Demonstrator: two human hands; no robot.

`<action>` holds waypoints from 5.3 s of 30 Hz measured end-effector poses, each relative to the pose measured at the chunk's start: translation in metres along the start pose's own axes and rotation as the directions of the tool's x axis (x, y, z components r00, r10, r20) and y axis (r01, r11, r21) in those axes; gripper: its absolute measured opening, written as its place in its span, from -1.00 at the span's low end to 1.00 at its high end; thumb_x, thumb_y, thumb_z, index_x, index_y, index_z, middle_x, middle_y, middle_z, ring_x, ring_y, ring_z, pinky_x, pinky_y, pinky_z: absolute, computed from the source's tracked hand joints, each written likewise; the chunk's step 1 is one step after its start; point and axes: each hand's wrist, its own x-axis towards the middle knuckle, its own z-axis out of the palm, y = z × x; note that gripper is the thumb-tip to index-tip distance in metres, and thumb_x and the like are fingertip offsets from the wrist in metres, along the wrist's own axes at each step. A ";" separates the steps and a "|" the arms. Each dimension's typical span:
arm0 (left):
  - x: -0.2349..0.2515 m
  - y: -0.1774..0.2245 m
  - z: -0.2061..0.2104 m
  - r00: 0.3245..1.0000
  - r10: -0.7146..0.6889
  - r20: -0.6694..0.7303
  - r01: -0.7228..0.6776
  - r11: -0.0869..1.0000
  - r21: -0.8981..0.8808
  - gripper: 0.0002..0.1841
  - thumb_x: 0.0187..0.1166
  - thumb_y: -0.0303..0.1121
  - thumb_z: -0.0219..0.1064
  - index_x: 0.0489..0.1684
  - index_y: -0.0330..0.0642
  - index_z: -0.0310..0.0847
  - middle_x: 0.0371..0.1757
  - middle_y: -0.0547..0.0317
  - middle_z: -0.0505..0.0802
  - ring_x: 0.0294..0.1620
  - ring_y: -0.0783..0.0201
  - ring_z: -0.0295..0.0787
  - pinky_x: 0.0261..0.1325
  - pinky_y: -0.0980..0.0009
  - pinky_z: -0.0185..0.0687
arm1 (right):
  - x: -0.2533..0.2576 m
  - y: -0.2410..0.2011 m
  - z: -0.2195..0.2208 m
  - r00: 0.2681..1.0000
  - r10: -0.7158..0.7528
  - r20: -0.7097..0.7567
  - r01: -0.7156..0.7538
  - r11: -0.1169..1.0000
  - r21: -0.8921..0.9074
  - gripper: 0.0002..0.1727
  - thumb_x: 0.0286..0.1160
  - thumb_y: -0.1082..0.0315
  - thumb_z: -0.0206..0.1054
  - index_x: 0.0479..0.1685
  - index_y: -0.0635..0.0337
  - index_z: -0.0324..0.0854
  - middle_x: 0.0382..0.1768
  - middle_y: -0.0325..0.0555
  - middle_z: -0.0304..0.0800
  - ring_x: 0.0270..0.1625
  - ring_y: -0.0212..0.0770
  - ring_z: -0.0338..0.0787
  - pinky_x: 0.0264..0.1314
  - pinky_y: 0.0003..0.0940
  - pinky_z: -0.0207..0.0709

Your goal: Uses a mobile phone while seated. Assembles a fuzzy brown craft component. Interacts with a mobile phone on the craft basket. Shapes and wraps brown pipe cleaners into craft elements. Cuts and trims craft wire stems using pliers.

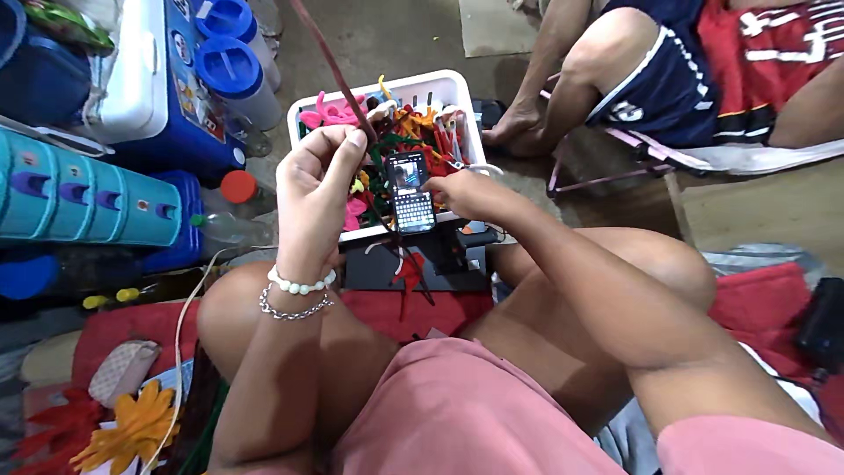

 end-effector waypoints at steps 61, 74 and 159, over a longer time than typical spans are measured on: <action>-0.003 -0.004 0.006 1.000 0.024 0.017 -0.024 1.000 0.012 -0.88 0.77 -0.39 0.20 -0.07 -0.13 0.68 -0.27 0.40 0.79 -0.24 0.53 0.72 -0.11 0.60 0.65 | 0.005 -0.008 -0.010 0.988 0.138 0.064 -0.133 0.989 -0.069 -0.50 0.80 0.33 0.13 0.70 -0.15 0.45 0.14 0.18 0.85 0.25 0.30 0.80 0.26 0.39 0.56; -0.004 -0.004 0.005 0.999 0.031 0.016 -0.031 1.000 -0.004 -0.87 0.77 -0.41 0.19 -0.07 -0.13 0.67 -0.27 0.42 0.79 -0.25 0.55 0.71 -0.12 0.62 0.64 | 0.007 -0.007 -0.007 0.982 0.151 0.117 -0.143 0.987 -0.078 -0.56 0.79 0.34 0.14 0.59 -0.09 0.56 0.16 0.19 0.84 0.28 0.32 0.78 0.31 0.40 0.55; -0.010 -0.011 0.016 0.894 0.173 0.414 -0.374 0.799 0.472 -0.91 0.56 -0.41 0.34 -0.23 -0.19 0.75 -0.27 0.20 0.81 -0.28 0.48 0.73 -0.17 0.55 0.65 | -0.057 -0.045 -0.043 0.483 -0.435 -0.760 0.525 0.838 -0.146 -0.82 0.63 0.37 0.37 -0.05 0.08 0.91 -0.05 0.08 0.77 0.11 -0.05 0.73 0.23 -0.21 0.59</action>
